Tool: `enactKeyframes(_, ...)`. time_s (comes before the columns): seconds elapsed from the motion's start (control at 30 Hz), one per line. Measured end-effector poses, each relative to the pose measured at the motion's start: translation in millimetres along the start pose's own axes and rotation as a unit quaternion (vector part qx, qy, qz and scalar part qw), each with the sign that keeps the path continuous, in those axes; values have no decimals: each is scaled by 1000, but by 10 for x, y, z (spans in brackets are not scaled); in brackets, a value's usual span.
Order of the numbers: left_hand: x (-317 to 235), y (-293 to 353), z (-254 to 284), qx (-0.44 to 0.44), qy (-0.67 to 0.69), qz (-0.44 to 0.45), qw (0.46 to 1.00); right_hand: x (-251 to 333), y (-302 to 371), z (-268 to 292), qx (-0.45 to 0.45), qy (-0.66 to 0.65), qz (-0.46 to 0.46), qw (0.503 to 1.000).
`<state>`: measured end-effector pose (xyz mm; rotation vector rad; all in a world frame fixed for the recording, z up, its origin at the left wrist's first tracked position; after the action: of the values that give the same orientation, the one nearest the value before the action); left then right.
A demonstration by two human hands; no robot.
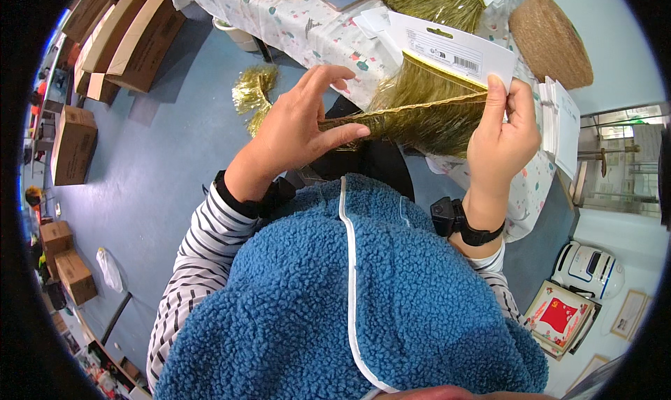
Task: The person repeatedly packages gold tinsel garland into white cardboard headers. They align the tinsel, fold the header over it, and secure it with a twist tie. The person handles multiple tinsel bundles and headers, placing finished units on a nearby table.
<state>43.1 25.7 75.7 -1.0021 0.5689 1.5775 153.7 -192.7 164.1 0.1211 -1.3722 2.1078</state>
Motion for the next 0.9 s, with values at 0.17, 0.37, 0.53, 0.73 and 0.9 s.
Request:
enactKeyframes(0.17,-412,31,78,-72,-9,-158,985,-41,-24,48,1,8,0,1000)
enactKeyframes(0.37,-199,-85,236,-75,103,-67,990,-165,29,-38,-2,-144,-71,987)
enactKeyframes(0.53,-125,-192,327,-119,76,-60,988,-189,64,-154,31,-275,-125,953)
enactKeyframes(0.73,33,-256,185,-70,185,-16,980,-216,95,-224,50,-350,-181,918)
enactKeyframes(0.9,53,-266,133,-60,258,-31,964,-240,120,-261,62,-369,-193,907)
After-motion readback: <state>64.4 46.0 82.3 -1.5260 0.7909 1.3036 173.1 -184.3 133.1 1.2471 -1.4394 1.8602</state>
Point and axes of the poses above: each hand's wrist, its own y-axis away from the middle knuckle, its own z-axis out of the back of the hand, x = y × z, the point moved 9 cm from there along -y, towards the middle knuckle, and after that the axes turned 8 degrees about z, right-handed, at the moved point
